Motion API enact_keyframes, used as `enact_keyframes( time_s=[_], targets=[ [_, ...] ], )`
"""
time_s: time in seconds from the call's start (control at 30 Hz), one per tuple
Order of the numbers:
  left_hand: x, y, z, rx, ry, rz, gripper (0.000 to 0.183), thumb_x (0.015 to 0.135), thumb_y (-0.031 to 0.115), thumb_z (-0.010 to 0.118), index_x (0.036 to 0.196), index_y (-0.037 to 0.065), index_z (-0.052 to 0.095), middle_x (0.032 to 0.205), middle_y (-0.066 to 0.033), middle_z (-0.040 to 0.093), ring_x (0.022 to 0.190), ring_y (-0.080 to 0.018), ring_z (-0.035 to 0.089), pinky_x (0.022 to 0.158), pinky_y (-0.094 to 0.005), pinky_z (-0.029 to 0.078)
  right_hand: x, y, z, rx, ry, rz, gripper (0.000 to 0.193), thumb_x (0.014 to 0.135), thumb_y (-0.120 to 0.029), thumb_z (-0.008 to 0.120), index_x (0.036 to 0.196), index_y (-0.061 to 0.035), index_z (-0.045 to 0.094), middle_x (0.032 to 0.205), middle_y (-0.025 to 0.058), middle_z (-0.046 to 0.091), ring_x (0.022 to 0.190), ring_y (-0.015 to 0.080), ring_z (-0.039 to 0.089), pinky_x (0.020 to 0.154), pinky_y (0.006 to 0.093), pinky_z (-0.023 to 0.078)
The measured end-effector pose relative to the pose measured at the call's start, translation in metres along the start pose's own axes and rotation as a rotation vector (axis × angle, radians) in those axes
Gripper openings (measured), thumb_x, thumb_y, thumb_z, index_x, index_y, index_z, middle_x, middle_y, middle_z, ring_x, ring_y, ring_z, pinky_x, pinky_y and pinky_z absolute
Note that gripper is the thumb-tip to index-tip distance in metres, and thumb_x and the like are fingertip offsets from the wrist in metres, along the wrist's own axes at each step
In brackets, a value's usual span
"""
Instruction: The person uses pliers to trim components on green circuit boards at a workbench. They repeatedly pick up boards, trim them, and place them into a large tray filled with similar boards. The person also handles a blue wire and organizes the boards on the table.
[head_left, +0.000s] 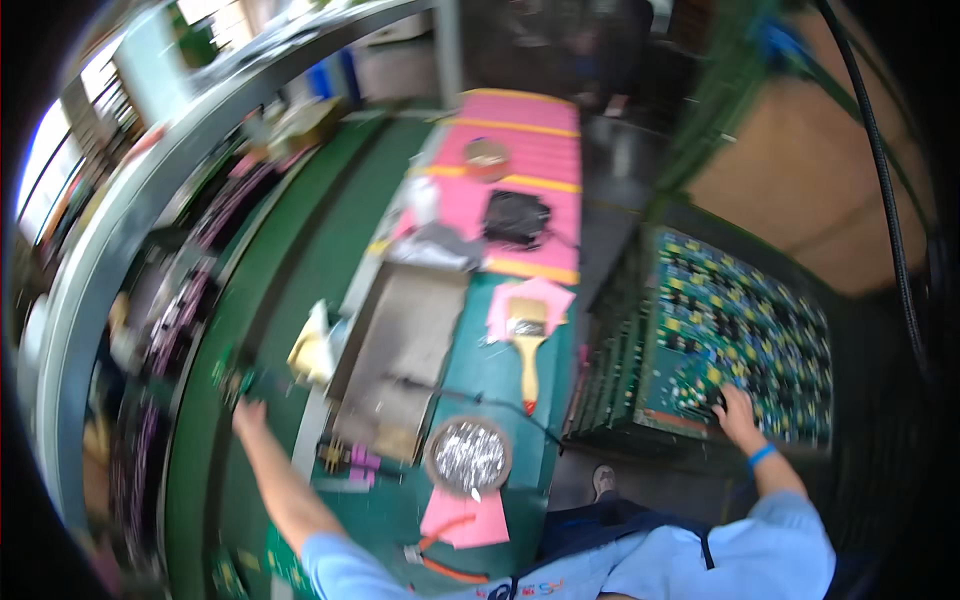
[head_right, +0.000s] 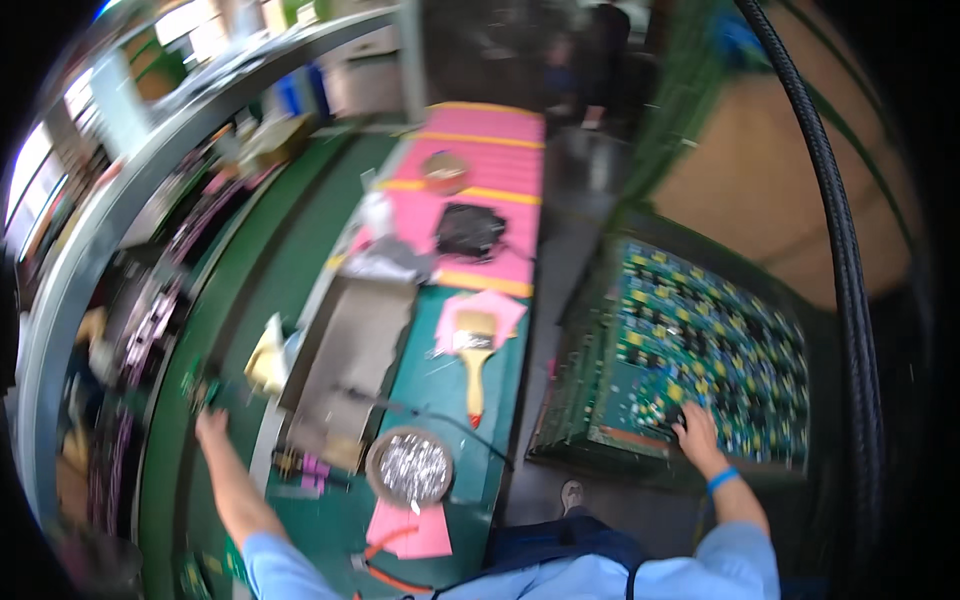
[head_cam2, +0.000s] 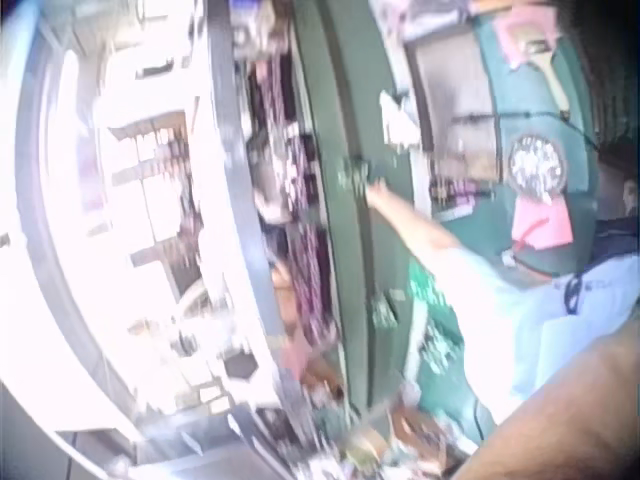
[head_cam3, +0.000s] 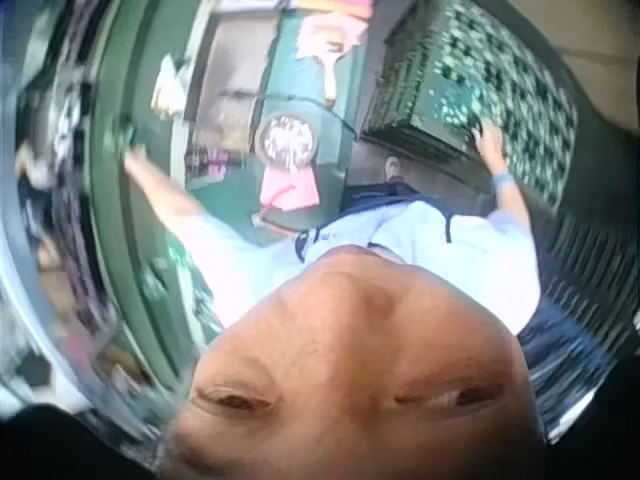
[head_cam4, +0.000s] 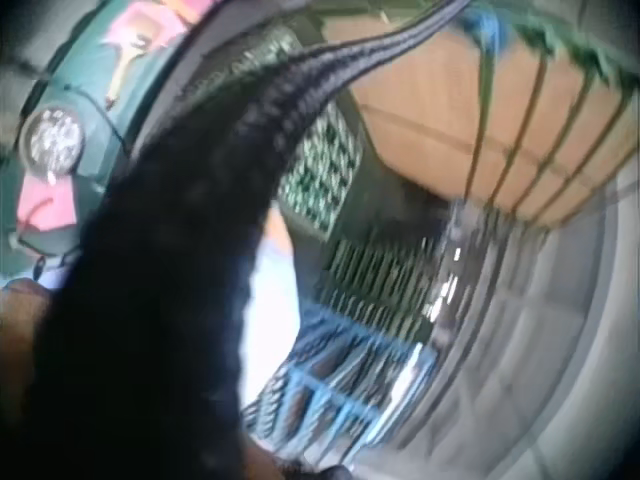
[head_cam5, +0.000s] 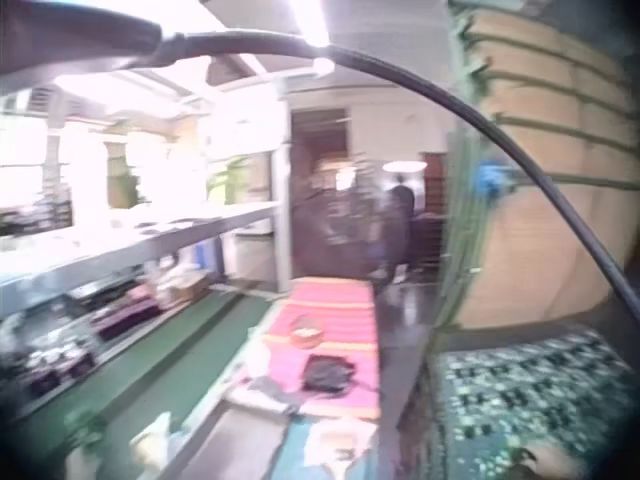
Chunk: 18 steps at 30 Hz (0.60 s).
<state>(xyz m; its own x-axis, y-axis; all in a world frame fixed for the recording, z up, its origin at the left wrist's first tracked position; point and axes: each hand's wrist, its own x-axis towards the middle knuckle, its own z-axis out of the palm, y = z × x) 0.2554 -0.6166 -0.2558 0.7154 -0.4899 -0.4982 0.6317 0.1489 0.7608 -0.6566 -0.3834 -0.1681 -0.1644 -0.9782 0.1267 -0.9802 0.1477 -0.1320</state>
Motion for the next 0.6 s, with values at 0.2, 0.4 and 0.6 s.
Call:
enact_keyframes(
  time_s=[0.2, 0.4, 0.6],
  targets=[
    [0.063, -0.004, 0.011, -0.011, 0.206, -0.089, 0.037, 0.081, 0.022, 0.050, 0.110, 0.002, 0.041, 0.108, -0.0162, 0.044, 0.096, -0.0263, 0.047, 0.078, -0.0365, 0.043, -0.010, -0.014, -0.015, -0.113, -0.128, 0.164, 0.041, 0.066, -0.012, 0.064, 0.102, 0.0021, 0.049, 0.109, 0.0188, 0.048, 0.104, 0.0314, 0.044, 0.087, 0.0386, 0.032],
    [-0.004, 0.008, 0.064, -0.012, -0.207, 0.115, 0.030, 0.080, 0.009, 0.046, 0.107, -0.004, 0.044, 0.105, -0.0163, 0.050, 0.095, -0.0244, 0.052, 0.081, -0.0314, 0.046, -0.003, -0.017, -0.014, -0.067, -0.140, 0.191, 0.041, 0.067, -0.012, 0.062, 0.103, 0.0019, 0.048, 0.111, 0.0195, 0.047, 0.104, 0.0320, 0.043, 0.088, 0.0387, 0.032],
    [-0.021, 0.045, 0.011, -0.601, -0.453, -0.053, 0.031, 0.081, -0.004, 0.034, 0.110, -0.010, 0.039, 0.115, -0.0209, 0.043, 0.107, -0.0298, 0.043, 0.090, -0.0362, 0.039, -0.007, -0.002, 0.014, 0.010, -0.106, 0.153, 0.053, 0.070, -0.015, 0.057, 0.115, 0.0031, 0.037, 0.119, 0.0213, 0.039, 0.112, 0.0337, 0.035, 0.095, 0.0370, 0.027]
  ],
)
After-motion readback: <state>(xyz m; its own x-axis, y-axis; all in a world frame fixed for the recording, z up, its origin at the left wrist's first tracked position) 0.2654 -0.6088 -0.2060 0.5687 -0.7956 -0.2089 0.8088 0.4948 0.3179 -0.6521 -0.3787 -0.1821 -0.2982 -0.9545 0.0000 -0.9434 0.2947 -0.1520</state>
